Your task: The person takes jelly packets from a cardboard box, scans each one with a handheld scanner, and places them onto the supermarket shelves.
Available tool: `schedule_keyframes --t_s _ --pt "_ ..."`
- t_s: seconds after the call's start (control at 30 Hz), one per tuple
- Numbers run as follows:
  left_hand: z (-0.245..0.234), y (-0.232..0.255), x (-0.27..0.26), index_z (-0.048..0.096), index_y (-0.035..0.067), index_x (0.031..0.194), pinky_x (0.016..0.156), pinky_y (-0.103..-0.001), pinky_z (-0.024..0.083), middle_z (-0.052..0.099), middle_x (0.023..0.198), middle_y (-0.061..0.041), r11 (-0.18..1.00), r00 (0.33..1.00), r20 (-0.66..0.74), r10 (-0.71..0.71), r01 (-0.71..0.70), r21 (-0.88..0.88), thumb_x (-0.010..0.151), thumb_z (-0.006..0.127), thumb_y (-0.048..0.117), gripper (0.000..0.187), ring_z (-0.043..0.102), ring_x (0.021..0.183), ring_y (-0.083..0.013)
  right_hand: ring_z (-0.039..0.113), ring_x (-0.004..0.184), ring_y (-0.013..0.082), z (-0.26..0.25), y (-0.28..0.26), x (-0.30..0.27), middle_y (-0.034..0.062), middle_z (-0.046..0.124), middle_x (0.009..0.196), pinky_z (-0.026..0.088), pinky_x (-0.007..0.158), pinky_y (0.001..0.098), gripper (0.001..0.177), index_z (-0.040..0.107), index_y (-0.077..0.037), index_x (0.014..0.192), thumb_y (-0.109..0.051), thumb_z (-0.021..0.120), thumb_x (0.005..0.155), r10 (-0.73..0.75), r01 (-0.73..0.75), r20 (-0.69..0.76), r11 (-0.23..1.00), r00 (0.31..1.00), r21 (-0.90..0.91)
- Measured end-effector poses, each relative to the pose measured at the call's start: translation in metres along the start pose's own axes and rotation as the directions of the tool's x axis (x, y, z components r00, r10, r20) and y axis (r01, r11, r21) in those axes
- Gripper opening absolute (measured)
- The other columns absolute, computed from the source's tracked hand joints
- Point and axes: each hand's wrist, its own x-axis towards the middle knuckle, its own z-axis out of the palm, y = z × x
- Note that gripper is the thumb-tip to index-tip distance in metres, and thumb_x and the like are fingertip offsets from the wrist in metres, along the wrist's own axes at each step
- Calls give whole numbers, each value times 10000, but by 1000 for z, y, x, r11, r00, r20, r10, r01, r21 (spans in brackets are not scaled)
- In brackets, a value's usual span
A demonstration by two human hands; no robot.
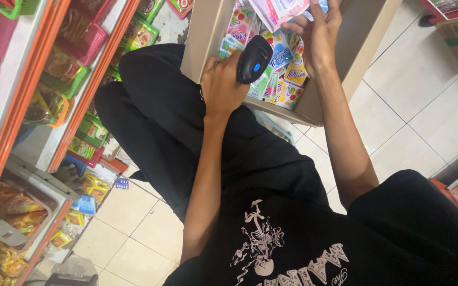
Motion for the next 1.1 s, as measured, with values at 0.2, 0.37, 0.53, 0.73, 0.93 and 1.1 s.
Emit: schedule_keyframes --t_s 0.2,0.37,0.53,0.73,0.93,1.1 --pt "0 2 1 664 67 985 850 -393 475 716 808 -124 1000 1000 9 -11 11 11 781 720 93 213 691 778 -309 750 914 262 -1 0 -2 204 708 1192 679 866 446 367 419 -5 1426 -131 594 1129 -5 5 17 1000 1000 20" --pt "3 -11 -3 643 20 1124 874 -380 476 727 990 -167 997 995 -56 80 -81 -11 805 702 88 332 687 907 -313 768 973 274 10 -16 -8 197 702 1231 635 815 394 395 389 -55 1459 -102 555 1103 91 -95 54 991 994 89" --pt "22 -14 -41 626 -18 1122 771 -300 467 657 979 -61 519 880 25 -474 302 -800 983 776 168 276 593 854 -145 697 1031 207 60 -63 -65 159 651 1306 616 870 368 420 394 -71 1526 -56 497 1120 180 -200 143 970 973 136" --pt "-20 38 -70 677 -3 1134 774 -266 508 666 998 -20 372 817 -53 -575 203 -906 879 839 62 309 609 864 -115 697 1082 302 135 -97 -126 194 650 1258 620 918 440 467 402 -49 1461 -133 473 1006 449 -504 230 777 864 377" --pt "-81 59 -74 695 3 1184 875 -261 557 718 1105 -18 426 705 -167 -690 208 -881 889 800 62 319 678 989 -102 566 1264 255 161 -79 -163 130 471 1411 571 982 420 864 349 -89 1571 56 757 824 152 -69 329 966 932 -250" --pt "-104 66 -112 713 -27 1195 944 -286 555 729 1142 -45 501 743 -198 -639 206 -841 907 811 47 313 685 1038 -122 595 1277 238 193 -65 -190 114 500 1419 562 1021 369 1008 335 -90 1581 -47 932 769 -11 253 415 807 910 -533"
